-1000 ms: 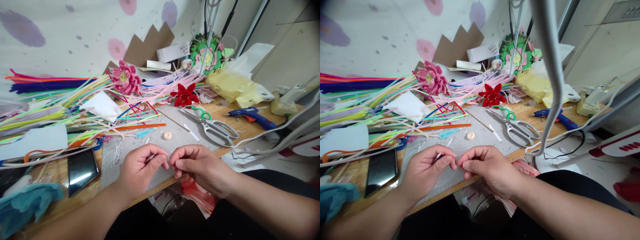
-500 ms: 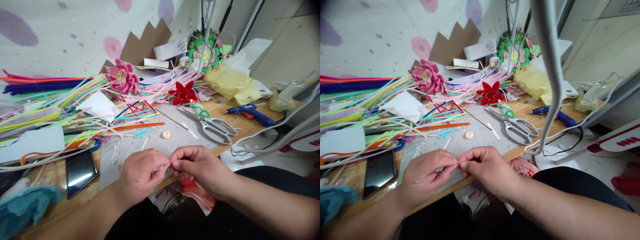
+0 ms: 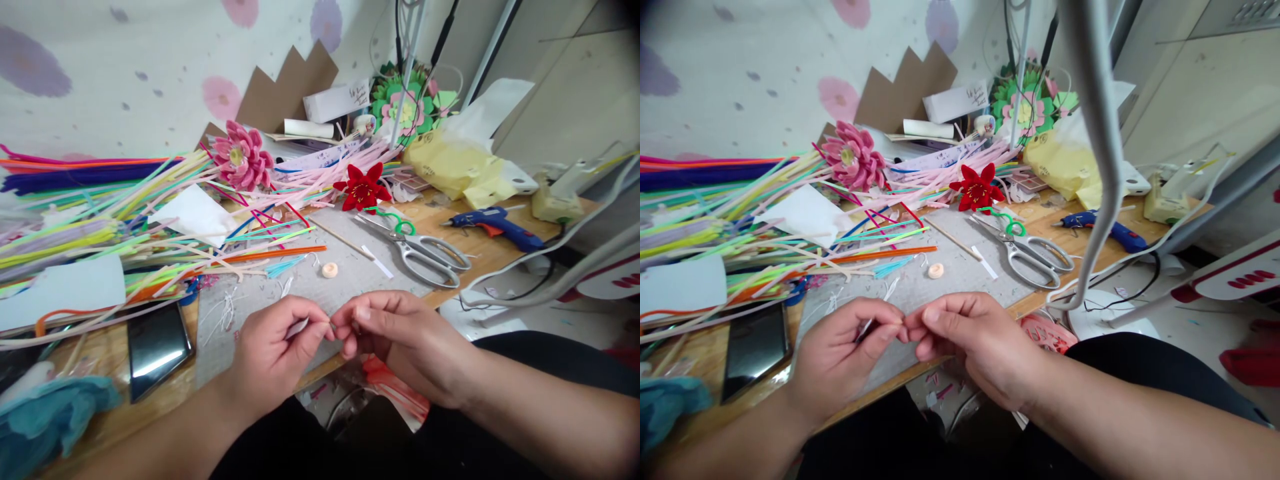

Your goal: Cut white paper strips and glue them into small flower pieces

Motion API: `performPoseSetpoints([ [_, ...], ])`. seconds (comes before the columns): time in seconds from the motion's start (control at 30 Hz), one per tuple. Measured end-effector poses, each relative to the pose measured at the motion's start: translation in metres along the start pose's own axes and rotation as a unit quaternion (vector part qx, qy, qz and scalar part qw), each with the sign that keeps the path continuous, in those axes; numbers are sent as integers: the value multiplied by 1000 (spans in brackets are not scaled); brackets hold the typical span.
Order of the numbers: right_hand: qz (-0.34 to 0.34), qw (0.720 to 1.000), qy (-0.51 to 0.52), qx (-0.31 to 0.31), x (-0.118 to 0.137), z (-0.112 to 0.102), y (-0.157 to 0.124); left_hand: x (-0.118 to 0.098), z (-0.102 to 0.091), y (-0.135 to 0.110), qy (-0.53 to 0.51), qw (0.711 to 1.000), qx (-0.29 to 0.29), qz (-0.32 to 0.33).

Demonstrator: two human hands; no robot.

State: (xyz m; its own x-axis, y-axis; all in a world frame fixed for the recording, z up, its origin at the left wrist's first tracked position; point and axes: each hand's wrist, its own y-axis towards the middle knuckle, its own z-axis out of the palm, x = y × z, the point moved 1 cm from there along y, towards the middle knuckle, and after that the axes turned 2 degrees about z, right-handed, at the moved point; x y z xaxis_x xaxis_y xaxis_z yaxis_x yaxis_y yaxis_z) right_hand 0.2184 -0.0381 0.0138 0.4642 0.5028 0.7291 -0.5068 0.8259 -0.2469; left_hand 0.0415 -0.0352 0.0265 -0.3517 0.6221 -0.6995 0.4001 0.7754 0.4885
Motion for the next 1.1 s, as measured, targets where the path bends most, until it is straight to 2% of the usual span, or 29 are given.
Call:
performPoseSetpoints([
  [0.1, 12, 998, 42, 36, 0, -3, 1, 1, 1, -1, -99, 994, 34, -43],
  [0.2, 42, 995, 56, 74, -4, -6, 2, 0, 3, 0, -173, 981, 84, -37],
  [0.27, 57, 993, 53, 89, -9, -7, 3, -2, 4, -1, -198, 976, 75, -42],
  [0.4, 67, 992, 26, 101, -18, -5, 3, -6, 7, -1, -216, 974, 16, -73],
  [0.57, 88, 991, 6, 98, -27, -1, 7, -9, 6, 0, -185, 980, -18, -70],
  [0.83, 83, 994, -12, 70, -26, 0, 10, -8, 0, -2, -88, 996, -5, -9],
  [0.97, 79, 994, -17, 66, -23, 1, 9, -7, 0, -1, -60, 997, 5, -48],
  [1.1, 64, 995, 21, 79, -18, 0, 9, -2, 3, 1, -174, 973, 44, -147],
])
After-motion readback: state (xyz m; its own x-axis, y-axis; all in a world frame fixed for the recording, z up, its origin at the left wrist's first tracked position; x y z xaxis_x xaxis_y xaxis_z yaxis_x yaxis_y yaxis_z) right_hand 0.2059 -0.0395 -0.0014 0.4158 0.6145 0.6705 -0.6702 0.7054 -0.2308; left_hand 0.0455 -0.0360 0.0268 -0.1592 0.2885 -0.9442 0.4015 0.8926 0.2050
